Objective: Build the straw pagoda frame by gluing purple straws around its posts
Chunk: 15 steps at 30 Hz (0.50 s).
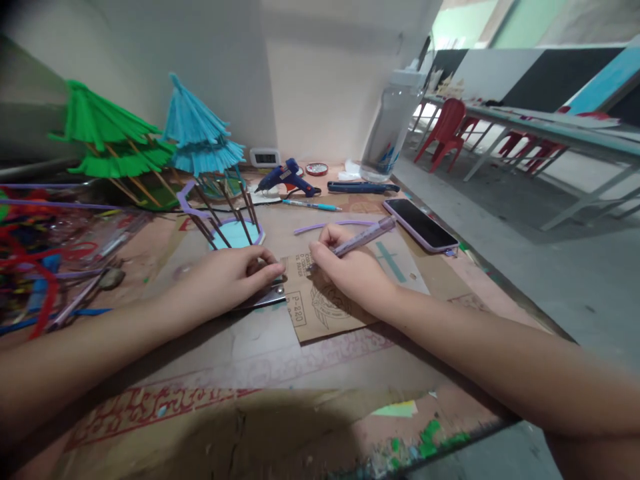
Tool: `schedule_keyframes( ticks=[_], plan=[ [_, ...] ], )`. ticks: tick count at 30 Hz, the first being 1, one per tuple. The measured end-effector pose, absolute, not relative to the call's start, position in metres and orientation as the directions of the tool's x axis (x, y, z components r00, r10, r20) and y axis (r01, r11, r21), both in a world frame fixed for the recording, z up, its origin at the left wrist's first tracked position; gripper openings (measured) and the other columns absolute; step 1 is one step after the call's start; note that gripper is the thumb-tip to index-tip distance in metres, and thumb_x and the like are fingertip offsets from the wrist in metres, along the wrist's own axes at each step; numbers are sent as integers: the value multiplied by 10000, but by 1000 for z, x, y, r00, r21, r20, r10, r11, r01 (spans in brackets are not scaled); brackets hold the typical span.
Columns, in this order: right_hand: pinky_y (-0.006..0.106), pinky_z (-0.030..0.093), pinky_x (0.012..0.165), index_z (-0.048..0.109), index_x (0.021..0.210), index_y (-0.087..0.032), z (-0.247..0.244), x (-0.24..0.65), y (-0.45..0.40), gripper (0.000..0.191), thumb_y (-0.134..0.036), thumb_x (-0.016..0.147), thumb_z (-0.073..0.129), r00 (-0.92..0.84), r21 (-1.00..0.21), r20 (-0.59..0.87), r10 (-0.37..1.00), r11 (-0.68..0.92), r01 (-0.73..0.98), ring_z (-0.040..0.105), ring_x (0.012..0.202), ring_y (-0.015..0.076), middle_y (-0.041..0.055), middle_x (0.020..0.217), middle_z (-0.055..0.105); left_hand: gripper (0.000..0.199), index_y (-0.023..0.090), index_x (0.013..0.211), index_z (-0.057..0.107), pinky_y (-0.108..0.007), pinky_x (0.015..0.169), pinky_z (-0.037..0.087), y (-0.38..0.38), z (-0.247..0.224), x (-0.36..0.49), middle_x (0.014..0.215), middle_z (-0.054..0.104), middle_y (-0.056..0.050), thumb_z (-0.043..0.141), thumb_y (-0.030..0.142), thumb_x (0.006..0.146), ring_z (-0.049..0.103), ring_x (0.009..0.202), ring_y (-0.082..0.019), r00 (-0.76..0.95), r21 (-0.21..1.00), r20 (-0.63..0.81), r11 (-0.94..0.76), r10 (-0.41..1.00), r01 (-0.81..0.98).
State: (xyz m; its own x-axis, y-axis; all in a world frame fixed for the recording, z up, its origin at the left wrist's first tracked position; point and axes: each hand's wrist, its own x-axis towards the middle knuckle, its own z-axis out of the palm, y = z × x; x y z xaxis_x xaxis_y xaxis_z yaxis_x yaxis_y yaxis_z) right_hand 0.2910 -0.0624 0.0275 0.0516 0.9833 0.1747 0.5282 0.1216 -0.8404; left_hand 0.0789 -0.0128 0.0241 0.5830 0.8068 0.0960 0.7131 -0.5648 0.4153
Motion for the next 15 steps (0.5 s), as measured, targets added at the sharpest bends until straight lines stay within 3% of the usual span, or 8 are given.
schedule_keyframes(
  ticks=[3, 5, 8, 10, 13, 15],
  plan=[
    [259, 416, 568, 515, 788, -230, 30, 293, -64, 255, -415, 961, 550, 2, -860, 245, 969, 216, 463, 548, 539, 129, -65, 563, 565, 333, 187, 830, 682, -285, 577, 379, -4, 23, 93, 753, 712, -42, 528, 462, 937, 647, 697, -212, 579, 555, 66, -513, 812, 655],
    [290, 493, 651, 617, 950, -223, 42, 299, -65, 244, -445, 987, 523, -29, -808, 374, 927, 341, 480, 661, 681, 166, 0, 737, 703, 291, 182, 822, 643, -275, 587, 394, -6, 29, 95, 735, 687, -21, 495, 392, 959, 626, 688, -185, 596, 605, 120, -535, 794, 590],
    [405, 517, 904, 683, 1124, -241, 72, 316, -66, 285, -434, 994, 519, -90, -584, 579, 810, 489, 648, 706, 1036, 250, 97, 1119, 762, 239, 182, 836, 597, -261, 587, 406, -20, 54, 81, 752, 659, -3, 472, 329, 977, 589, 674, -153, 628, 574, 282, -652, 725, 495],
    [447, 512, 919, 709, 1076, -238, 92, 325, -67, 251, -417, 941, 597, -122, -437, 627, 769, 477, 762, 696, 1082, 295, 116, 1197, 746, 220, 184, 842, 588, -249, 567, 389, -30, 79, 62, 738, 634, 9, 478, 316, 979, 561, 648, -136, 637, 520, 381, -725, 670, 451],
    [386, 541, 732, 713, 973, -218, 113, 326, -69, 220, -409, 869, 677, -182, -379, 584, 791, 465, 800, 721, 804, 254, 93, 942, 782, 209, 187, 865, 591, -235, 560, 387, -38, 111, 32, 733, 599, 14, 506, 337, 984, 528, 641, -120, 600, 511, 486, -764, 635, 395],
    [314, 507, 592, 688, 863, -210, 124, 313, -71, 218, -420, 893, 638, -216, -439, 549, 807, 499, 747, 654, 600, 185, 37, 691, 719, 225, 183, 851, 577, -226, 538, 384, -35, 124, 14, 693, 552, 26, 523, 355, 987, 488, 593, -104, 553, 604, 533, -745, 641, 281]
  ],
)
